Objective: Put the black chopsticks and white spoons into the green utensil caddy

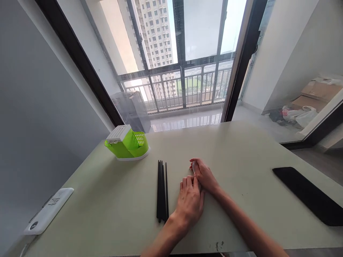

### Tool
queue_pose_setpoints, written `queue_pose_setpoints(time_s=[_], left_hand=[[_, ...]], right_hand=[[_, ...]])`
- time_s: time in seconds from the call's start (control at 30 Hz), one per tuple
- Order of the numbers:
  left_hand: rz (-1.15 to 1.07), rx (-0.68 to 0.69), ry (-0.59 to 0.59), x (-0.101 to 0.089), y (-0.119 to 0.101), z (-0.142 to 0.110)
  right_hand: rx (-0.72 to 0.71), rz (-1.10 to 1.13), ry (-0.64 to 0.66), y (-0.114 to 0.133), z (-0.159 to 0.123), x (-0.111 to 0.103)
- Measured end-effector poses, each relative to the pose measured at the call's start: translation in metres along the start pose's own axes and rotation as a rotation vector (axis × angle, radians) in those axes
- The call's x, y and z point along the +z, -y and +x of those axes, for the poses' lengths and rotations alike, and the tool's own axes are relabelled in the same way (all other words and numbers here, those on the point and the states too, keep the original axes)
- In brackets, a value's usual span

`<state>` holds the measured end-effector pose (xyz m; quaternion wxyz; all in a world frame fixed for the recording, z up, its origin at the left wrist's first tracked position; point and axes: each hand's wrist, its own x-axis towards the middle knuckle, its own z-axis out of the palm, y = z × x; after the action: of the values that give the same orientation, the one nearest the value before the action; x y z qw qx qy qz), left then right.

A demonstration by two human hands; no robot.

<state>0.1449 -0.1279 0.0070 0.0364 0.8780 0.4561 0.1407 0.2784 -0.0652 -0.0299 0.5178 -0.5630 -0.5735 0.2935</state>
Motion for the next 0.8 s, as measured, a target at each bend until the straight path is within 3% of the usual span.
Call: queue_pose_setpoints(time_s=[0.1, 0.17, 0.23, 0.27, 0.37, 0.43, 0.5, 0.57, 0.63, 0.8], left_hand=[[0.009, 0.257, 0.013, -0.038, 0.031, 0.004], [0.059, 0.298, -0.031, -0.075, 0.065, 0.015], [0.119, 0.197, -0.192, -0.113, 0.108, 0.032], [0.143, 0.139, -0.330, -0.130, 0.131, 0.041], [0.217, -0.090, -0.641, -0.166, 0.201, 0.065], [0.277, -0.225, -0.696, -0.177, 0.239, 0.074], [0.320, -0.339, -0.646, -0.181, 0.266, 0.078], [0.340, -0.409, -0.559, -0.182, 0.277, 0.079], [0.337, -0.429, -0.498, -0.182, 0.275, 0.081], [0.232, -0.426, -0.337, -0.178, 0.222, 0.098]], right_hand=[[-0.051, -0.032, 0.033, -0.003, 0.001, -0.001], [-0.081, -0.053, 0.054, -0.004, 0.001, -0.001], [-0.101, -0.073, 0.067, -0.004, -0.001, -0.001], [-0.108, -0.083, 0.071, -0.003, -0.002, -0.001], [-0.128, -0.107, 0.090, -0.001, -0.005, 0.001], [-0.137, -0.118, 0.102, 0.000, -0.006, 0.003], [-0.138, -0.125, 0.105, 0.000, -0.006, 0.003], [-0.135, -0.126, 0.102, -0.001, -0.006, 0.004], [-0.135, -0.122, 0.096, -0.003, -0.005, 0.004], [-0.145, -0.110, 0.081, -0.004, -0.006, 0.004]])
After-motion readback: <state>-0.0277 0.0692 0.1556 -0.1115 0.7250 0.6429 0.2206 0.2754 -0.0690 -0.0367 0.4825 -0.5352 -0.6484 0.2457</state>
